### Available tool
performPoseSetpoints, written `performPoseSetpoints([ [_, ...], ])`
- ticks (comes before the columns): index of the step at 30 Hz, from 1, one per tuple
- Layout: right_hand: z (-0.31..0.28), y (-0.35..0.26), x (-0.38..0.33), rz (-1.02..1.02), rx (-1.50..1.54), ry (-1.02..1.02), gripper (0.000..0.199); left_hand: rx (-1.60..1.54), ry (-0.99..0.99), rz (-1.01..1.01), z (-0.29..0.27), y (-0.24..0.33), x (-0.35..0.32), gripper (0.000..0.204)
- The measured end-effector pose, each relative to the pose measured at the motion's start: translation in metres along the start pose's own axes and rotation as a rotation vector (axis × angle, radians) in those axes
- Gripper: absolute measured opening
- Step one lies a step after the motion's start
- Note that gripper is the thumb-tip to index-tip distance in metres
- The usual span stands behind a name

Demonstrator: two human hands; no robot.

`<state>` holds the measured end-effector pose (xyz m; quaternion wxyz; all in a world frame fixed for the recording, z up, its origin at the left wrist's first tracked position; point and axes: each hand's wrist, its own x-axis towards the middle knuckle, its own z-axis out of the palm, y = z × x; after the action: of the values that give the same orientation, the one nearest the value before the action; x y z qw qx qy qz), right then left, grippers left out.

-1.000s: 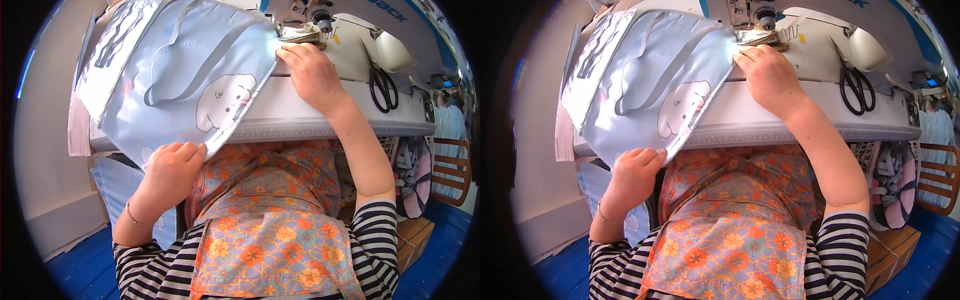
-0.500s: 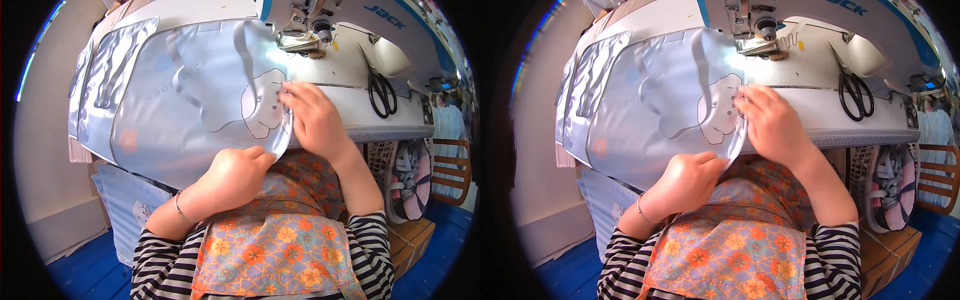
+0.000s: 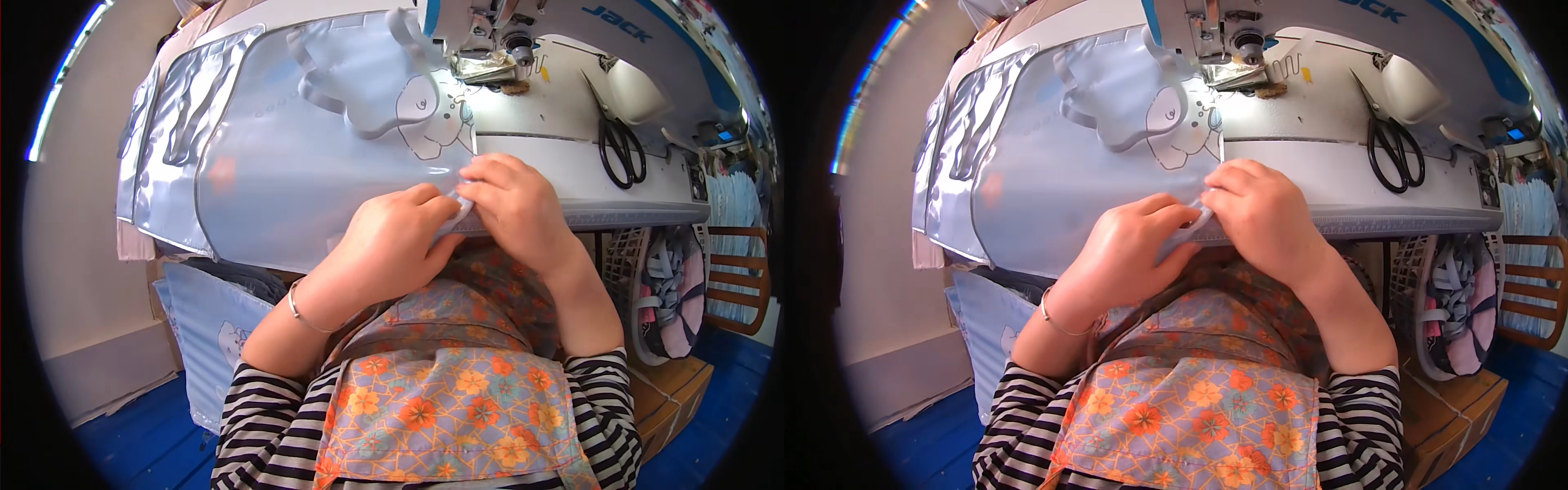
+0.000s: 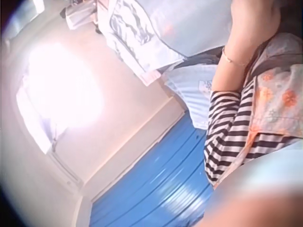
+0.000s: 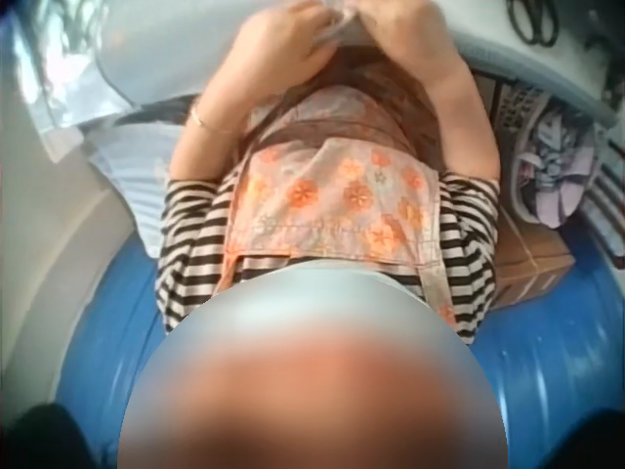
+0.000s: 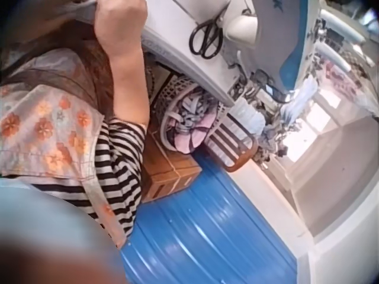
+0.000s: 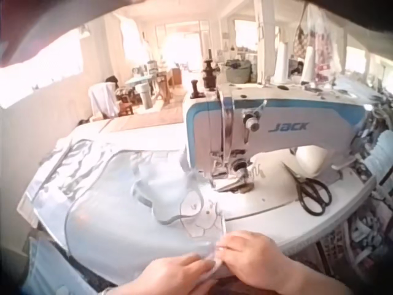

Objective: Sewing handles and straps onto fabric bags using an industrial sewing machine.

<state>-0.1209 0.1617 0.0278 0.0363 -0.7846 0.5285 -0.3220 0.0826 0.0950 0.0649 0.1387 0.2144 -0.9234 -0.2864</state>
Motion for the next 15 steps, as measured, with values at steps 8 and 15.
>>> performPoseSetpoints([
  [8, 0.007, 0.023, 0.02, 0.036, -0.022, 0.1, 0.023, 0.363, 0.199, 0.109, 0.034, -0.01, -0.022, 0.045],
  [15, 0.01, 0.008, 0.005, 0.074, -0.095, 0.111, 0.028, 0.401, 0.293, 0.076, 0.051, -0.026, 0.006, 0.045],
])
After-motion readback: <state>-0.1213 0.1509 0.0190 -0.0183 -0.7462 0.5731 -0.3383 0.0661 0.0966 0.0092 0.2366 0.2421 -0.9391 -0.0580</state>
